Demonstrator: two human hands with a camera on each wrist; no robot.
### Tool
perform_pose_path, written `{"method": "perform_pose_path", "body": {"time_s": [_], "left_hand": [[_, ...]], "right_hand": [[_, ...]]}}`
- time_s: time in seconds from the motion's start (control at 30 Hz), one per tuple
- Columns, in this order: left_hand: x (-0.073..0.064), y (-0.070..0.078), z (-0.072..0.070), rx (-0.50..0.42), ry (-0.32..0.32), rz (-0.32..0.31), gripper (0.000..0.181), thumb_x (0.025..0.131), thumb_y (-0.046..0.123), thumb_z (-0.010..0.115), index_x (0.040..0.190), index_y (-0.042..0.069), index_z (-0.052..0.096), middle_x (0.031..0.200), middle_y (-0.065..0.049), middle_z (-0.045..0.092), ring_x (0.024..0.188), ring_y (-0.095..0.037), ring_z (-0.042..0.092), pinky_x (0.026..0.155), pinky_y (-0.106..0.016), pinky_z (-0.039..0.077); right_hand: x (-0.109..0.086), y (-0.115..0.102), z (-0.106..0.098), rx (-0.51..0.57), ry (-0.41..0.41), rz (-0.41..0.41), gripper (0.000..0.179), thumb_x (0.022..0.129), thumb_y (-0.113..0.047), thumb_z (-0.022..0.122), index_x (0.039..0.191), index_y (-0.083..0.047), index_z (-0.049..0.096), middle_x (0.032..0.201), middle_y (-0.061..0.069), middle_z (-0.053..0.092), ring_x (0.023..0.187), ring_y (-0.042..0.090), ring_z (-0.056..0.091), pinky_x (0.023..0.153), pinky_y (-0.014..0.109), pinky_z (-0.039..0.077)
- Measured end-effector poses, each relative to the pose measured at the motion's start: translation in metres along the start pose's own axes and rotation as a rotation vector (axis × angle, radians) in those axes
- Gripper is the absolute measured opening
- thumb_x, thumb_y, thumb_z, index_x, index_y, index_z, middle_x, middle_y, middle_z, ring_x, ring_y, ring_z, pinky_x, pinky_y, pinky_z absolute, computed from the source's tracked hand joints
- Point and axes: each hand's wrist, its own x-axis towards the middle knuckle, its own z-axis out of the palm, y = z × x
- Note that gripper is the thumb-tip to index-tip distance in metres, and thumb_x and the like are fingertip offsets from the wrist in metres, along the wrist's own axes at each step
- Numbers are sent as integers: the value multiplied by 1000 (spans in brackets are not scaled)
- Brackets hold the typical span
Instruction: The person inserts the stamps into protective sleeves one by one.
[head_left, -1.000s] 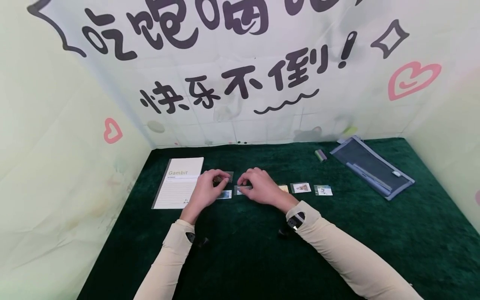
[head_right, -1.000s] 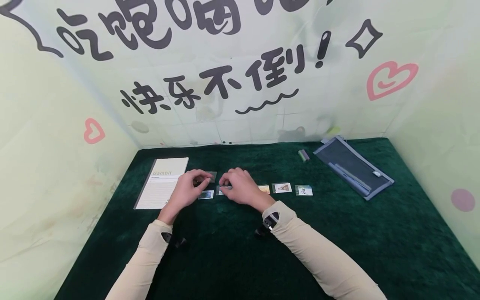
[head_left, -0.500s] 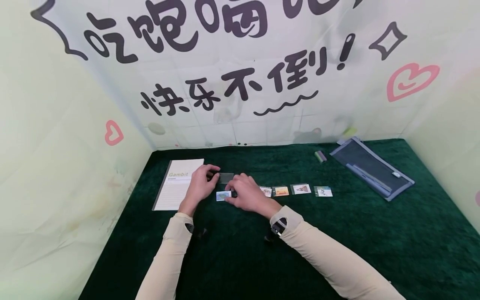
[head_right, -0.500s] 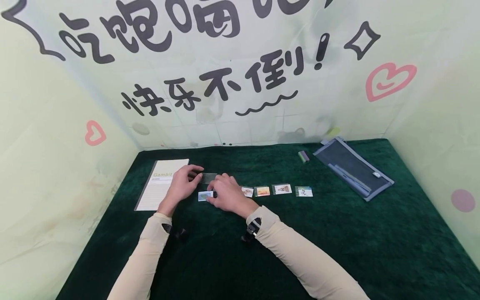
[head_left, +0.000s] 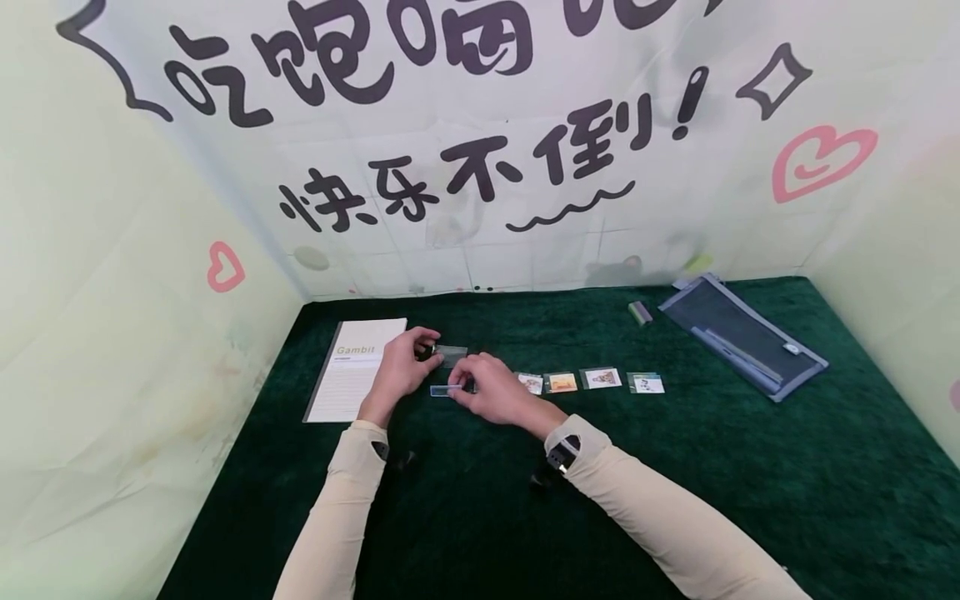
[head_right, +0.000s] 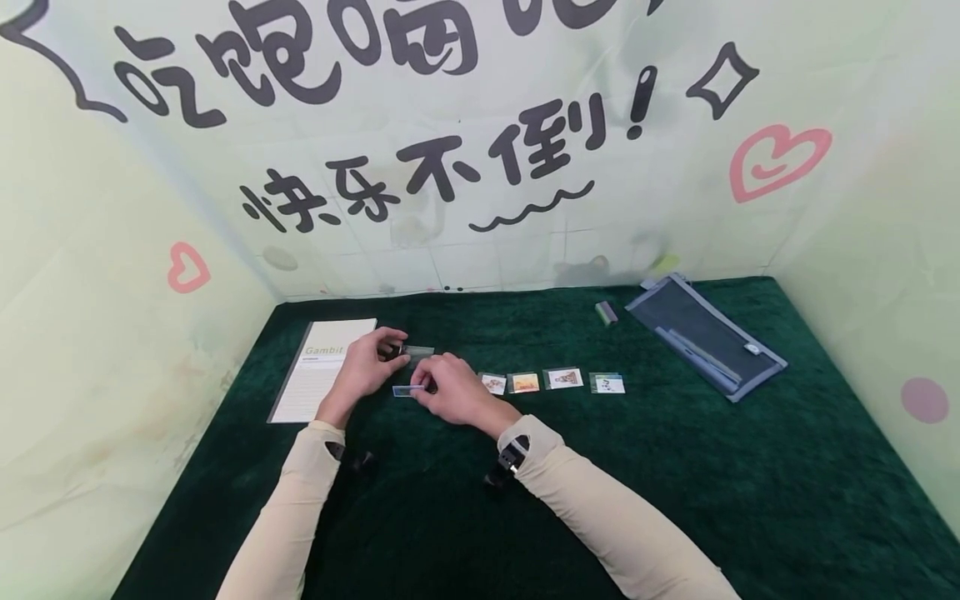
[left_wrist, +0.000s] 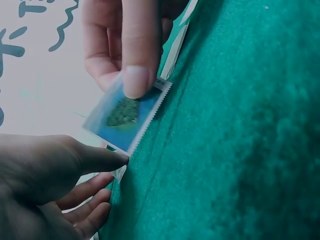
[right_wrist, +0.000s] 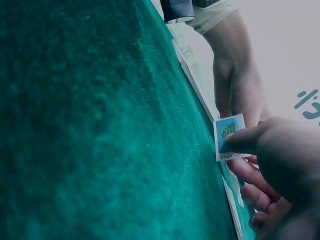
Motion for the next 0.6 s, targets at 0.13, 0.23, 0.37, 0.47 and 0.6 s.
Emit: {"method": "perform_pose_path", "body": {"time_s": [0.13,0.23,0.37,0.47,0.6], "left_hand": [[0,0,1,-23,19,1,37,99,12,79,135,12,69,127,-14,72,117,-32,67,108,-52,56],[-1,1,2,-37,40,2,34,100,11,79,133,13,70,122,-13,73,114,-30,68,106,-50,58],[-3,1,2,-46,70,12,27,102,10,75,128,11,73,116,-12,76,109,-29,70,104,-49,59],[-6,1,0,-51,82,36,20,105,13,72,124,11,75,115,-11,76,107,-27,70,103,-48,60],[-13,10,2,-94,105,100,16,108,23,70,120,15,77,118,-8,75,108,-24,69,102,-47,61]], "right_hand": [[-4,2,-4,95,-5,-7,7,103,-29,76,109,-27,72,104,-7,68,94,15,60,82,34,52],[-11,5,-10,145,-4,10,9,103,-30,75,111,-27,72,105,-7,68,89,16,61,77,34,53],[-23,9,-21,180,16,43,11,103,-31,74,114,-29,72,105,-6,67,84,17,61,73,33,53],[-34,15,-33,202,47,57,12,104,-31,74,115,-30,72,106,-4,69,82,19,60,71,33,52],[-49,26,-51,216,108,66,16,104,-32,74,118,-26,73,105,-3,71,81,19,61,69,32,52]]}}
